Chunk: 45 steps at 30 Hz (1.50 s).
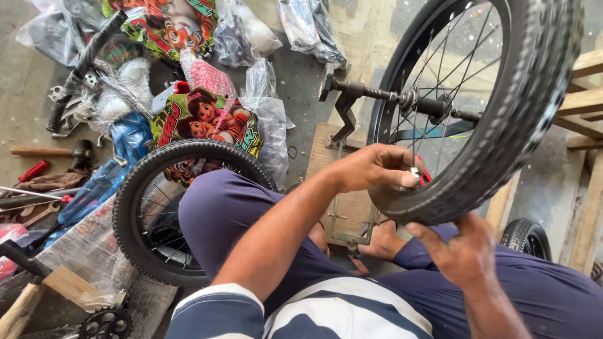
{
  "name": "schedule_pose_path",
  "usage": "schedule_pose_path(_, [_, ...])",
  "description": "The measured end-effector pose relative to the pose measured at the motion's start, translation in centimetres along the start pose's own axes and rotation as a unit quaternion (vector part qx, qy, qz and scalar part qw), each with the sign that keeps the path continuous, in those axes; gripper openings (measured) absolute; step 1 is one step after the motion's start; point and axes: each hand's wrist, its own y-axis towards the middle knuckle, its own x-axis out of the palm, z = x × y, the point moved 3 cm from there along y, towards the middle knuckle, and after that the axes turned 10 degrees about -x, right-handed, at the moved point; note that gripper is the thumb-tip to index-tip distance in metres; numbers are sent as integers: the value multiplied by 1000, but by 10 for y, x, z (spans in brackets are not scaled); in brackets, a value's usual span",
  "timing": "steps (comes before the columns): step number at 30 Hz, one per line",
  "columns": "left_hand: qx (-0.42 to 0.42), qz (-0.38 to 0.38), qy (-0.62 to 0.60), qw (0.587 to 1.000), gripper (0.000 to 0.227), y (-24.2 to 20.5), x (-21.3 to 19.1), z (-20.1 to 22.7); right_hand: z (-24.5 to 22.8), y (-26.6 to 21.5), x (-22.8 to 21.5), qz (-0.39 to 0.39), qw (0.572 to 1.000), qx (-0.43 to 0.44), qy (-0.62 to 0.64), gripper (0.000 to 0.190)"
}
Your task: The person sits on the floor and uses a spoke wrench to adjust the tension of the spokes on a bicycle wheel mounted in a truing stand. They repeatedly spin the wheel to check alignment and make fine adjustments to the spokes.
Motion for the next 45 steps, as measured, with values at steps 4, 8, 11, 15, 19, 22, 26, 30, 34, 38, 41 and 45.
schedule_pose_path(4, [-70,264,337,901,42,-1,-1,-3,38,0,36,-56,991,-24,120,37])
schedule_pose_path(8, [-79,402,493,768,53,-2,7,-3,76,24,43,-51,980,-70,180,44])
schedule_pose_path(11, [-35,402,433,806,48,0,-5,-16,97,52,59,-60,937,77,335,53])
schedule_pose_path(15, [-28,382,326,864,41,-2,-35,-26,117,74,86,-87,920,108,367,39])
schedule_pose_path(19, [-114,444,378,804,38,0,-53,-47,111,73,84,29,962,63,263,35])
schedule_pose_path(22, [-128,426,409,796,40,4,-58,-68,95,69,72,82,941,85,317,30])
schedule_pose_path(26, [-137,419,392,808,39,9,-60,-73,89,73,68,57,917,66,390,27])
schedule_pose_path(30, [-154,420,389,805,40,9,-57,-67,105,72,75,102,904,84,406,24])
schedule_pose_path(34, [-160,414,386,809,39,8,-54,-64,122,82,91,22,963,69,260,24])
schedule_pose_path(38, [-162,410,392,807,40,6,-52,-59,114,84,111,68,914,56,396,23])
schedule_pose_path(41, [-168,417,408,795,38,4,-47,-50,119,77,108,55,910,115,395,25])
schedule_pose_path(45, [-56,475,451,754,31,-1,-35,-29,126,71,103,1,892,65,446,42])
